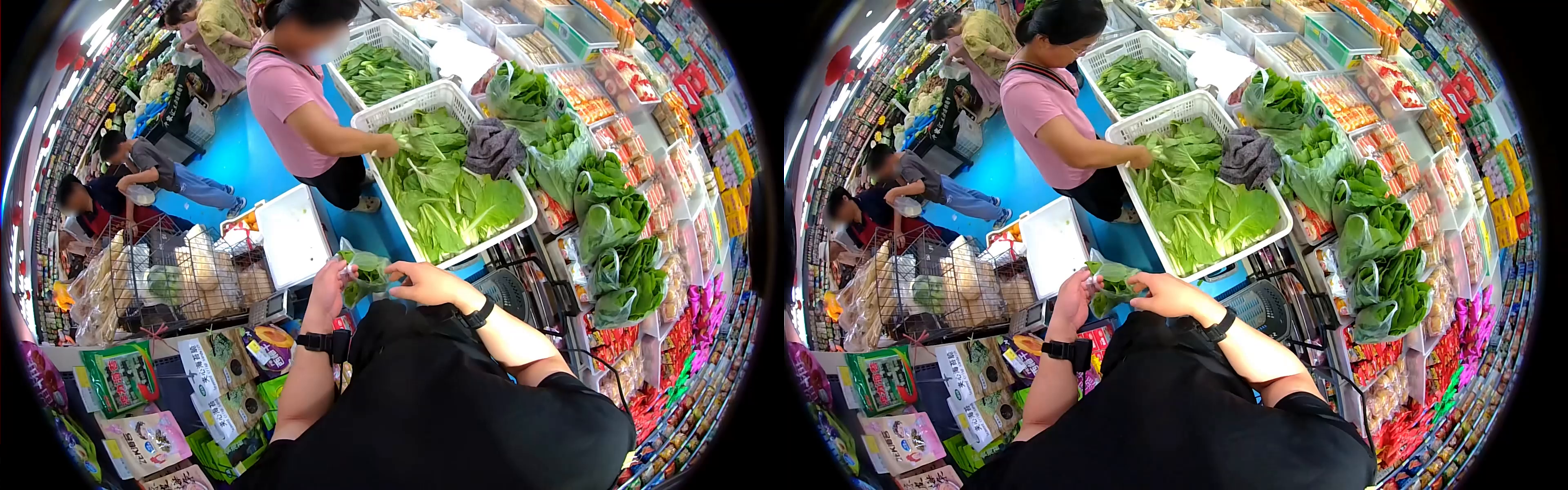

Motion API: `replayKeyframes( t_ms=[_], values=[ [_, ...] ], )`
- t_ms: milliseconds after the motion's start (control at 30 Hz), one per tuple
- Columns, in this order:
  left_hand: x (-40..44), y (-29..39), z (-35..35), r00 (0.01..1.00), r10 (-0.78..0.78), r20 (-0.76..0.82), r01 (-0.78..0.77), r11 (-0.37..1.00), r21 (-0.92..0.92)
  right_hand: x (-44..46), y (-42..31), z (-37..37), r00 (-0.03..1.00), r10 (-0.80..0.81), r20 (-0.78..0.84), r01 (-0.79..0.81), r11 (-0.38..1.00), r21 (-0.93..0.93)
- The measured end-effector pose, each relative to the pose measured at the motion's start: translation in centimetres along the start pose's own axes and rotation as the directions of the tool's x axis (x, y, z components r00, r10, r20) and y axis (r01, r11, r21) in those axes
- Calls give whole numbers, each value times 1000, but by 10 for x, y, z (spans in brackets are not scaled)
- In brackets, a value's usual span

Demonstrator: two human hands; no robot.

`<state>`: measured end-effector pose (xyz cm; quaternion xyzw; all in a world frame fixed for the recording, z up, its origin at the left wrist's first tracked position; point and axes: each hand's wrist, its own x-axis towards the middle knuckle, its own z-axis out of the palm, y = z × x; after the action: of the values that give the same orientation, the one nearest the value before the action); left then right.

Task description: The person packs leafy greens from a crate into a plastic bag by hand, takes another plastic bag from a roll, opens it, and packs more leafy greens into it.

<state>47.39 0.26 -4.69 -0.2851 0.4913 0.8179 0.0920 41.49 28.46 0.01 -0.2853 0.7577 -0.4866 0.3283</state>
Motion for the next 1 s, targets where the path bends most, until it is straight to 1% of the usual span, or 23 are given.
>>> replayKeyframes(
  t_ms=[133,233,333,400,433,500,567,633,667,733,767,800,833,867,900,1000],
  values=[
    [3,-6,-3,1000,-3,-2,3,1000,12,1,2,8,1000,4,12,-4,1000,-15],
    [2,-8,-1,1000,-5,27,4,999,35,2,5,16,1000,-2,25,3,1000,-9],
    [-1,-8,7,996,-47,80,44,998,44,7,14,29,999,-32,29,32,999,2],
    [-3,-6,14,989,-115,94,101,984,145,11,22,41,985,-162,-52,168,975,144],
    [-6,-7,18,988,-121,94,107,984,145,12,22,44,986,-157,-53,163,976,147],
    [-9,-6,25,975,-96,200,76,992,104,15,22,46,993,-115,4,111,970,217],
    [-9,-6,25,976,-90,197,73,993,91,20,31,53,995,-97,-16,98,970,221],
    [-9,-5,25,978,-85,193,71,994,77,23,35,57,991,-96,-97,118,959,258],
    [-9,-5,24,983,-66,172,58,997,54,23,40,56,991,-96,-93,117,959,259],
    [-5,-4,15,993,-5,122,4,1000,3,23,46,46,997,57,-54,-32,928,371],
    [-1,-5,7,995,34,89,-32,999,-24,21,51,44,988,46,-146,8,936,352],
    [-2,-1,6,995,95,31,-94,995,-41,15,42,33,979,124,-162,-52,918,392],
    [-1,2,4,991,128,-43,-131,988,-76,12,45,29,960,173,-222,-74,915,397],
    [0,5,-3,987,156,-29,-158,983,-96,11,50,22,947,185,-264,-65,912,405],
    [0,8,-9,982,190,-11,-190,974,-119,9,58,19,930,226,-290,-95,910,403],
    [-6,16,-14,983,181,-42,-186,965,-186,-1,58,8,915,272,-298,-115,884,453]
  ],
)
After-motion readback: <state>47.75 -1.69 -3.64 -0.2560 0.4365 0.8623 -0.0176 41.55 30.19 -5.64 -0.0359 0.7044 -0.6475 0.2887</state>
